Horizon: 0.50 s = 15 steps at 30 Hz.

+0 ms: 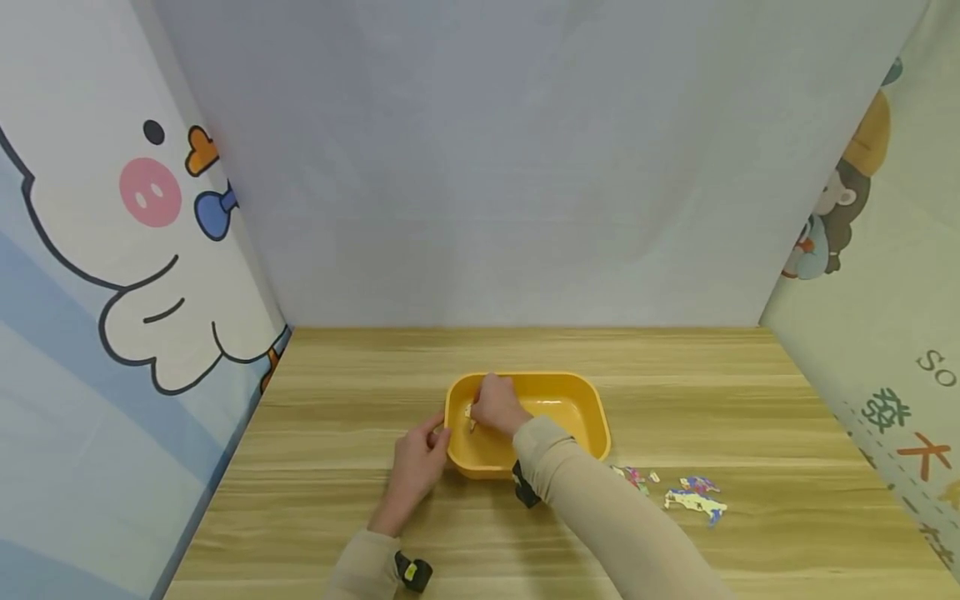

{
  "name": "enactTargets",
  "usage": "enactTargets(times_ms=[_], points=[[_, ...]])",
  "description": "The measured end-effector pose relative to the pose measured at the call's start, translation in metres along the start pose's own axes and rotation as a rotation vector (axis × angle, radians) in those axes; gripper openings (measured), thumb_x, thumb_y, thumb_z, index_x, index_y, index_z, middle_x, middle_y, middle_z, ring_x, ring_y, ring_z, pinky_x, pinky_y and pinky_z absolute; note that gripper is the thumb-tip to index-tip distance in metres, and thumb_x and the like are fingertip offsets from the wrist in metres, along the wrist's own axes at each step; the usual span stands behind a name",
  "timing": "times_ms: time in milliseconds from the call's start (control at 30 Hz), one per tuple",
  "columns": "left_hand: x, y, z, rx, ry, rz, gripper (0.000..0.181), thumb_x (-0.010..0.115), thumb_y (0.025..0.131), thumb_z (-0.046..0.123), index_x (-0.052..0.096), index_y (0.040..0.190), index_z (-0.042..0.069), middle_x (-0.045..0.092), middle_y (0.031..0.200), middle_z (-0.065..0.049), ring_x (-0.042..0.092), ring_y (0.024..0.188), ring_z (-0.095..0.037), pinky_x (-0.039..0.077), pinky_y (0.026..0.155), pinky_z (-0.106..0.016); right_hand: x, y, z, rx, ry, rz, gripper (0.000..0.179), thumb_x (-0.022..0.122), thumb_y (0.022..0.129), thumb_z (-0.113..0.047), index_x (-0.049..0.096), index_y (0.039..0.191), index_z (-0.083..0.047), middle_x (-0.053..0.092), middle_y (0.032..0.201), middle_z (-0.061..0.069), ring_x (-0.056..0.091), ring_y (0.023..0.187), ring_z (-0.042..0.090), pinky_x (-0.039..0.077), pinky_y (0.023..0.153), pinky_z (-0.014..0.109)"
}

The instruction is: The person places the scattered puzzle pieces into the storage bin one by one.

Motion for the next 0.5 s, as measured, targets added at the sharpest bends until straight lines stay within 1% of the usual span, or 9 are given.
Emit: enactTargets(times_ms=[100,267,333,400,500], points=[[0.002,0.000,-0.001,-0.002,-0.008,-0.001,0.031,0.059,0.092,0.005,0.062,0.121,-0.005,0.055,0.063,0.000,0.046,0.048,-0.010,0.039,0.042,-0.024,-0.003,-0.002,0.002,-0.016,0.012,0.000,0.009,0.075,0.074,-0.011,0.069,0.069,-0.007,0.062,0.068,0.001,0.054,0.075,0.022,0.047,0.064,0.027],[0.004,-0.002,-0.002,-0.004,-0.018,0.000,0.031,0.060,0.092,0.005,0.062,0.121,-0.006,0.056,0.063,-0.001,0.047,0.049,-0.011,0.040,0.043,-0.025,-0.011,-0.006,0.005,-0.066,0.018,0.006,0.005,0.072,0.077,-0.007,0.071,0.077,-0.002,0.065,0.073,0.006,0.059,0.069,0.019,0.050,0.062,0.027],[0.003,-0.002,-0.002,-0.006,-0.013,0.010,0.031,0.060,0.092,0.005,0.062,0.120,-0.006,0.055,0.063,0.000,0.046,0.049,-0.011,0.040,0.043,-0.025,-0.017,-0.008,0.004,-0.091,0.023,0.006,0.007,0.072,0.078,-0.007,0.072,0.079,-0.001,0.066,0.075,0.007,0.061,0.069,0.019,0.051,0.062,0.028],[0.002,-0.002,-0.002,-0.013,-0.003,0.018,0.031,0.060,0.092,0.005,0.062,0.120,-0.006,0.055,0.064,-0.001,0.047,0.050,-0.011,0.040,0.043,-0.025,-0.024,-0.011,0.003,-0.112,0.030,0.006,0.009,0.073,0.079,-0.008,0.072,0.082,0.000,0.066,0.077,0.007,0.061,0.072,0.019,0.051,0.065,0.028],[0.001,0.000,-0.004,-0.028,0.006,0.025,0.031,0.060,0.092,0.006,0.062,0.121,-0.005,0.055,0.065,-0.001,0.047,0.050,-0.011,0.040,0.044,-0.025,-0.036,-0.016,0.002,-0.128,0.055,0.005,0.010,0.075,0.080,-0.009,0.072,0.084,0.000,0.067,0.080,0.008,0.061,0.074,0.020,0.052,0.066,0.029]])
Point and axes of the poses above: each hand's wrist, its own y-axis towards the middle knuckle, its own x-axis out of the palm, z = x × y, the point moved 10 cm from there along y, towards the middle knuckle
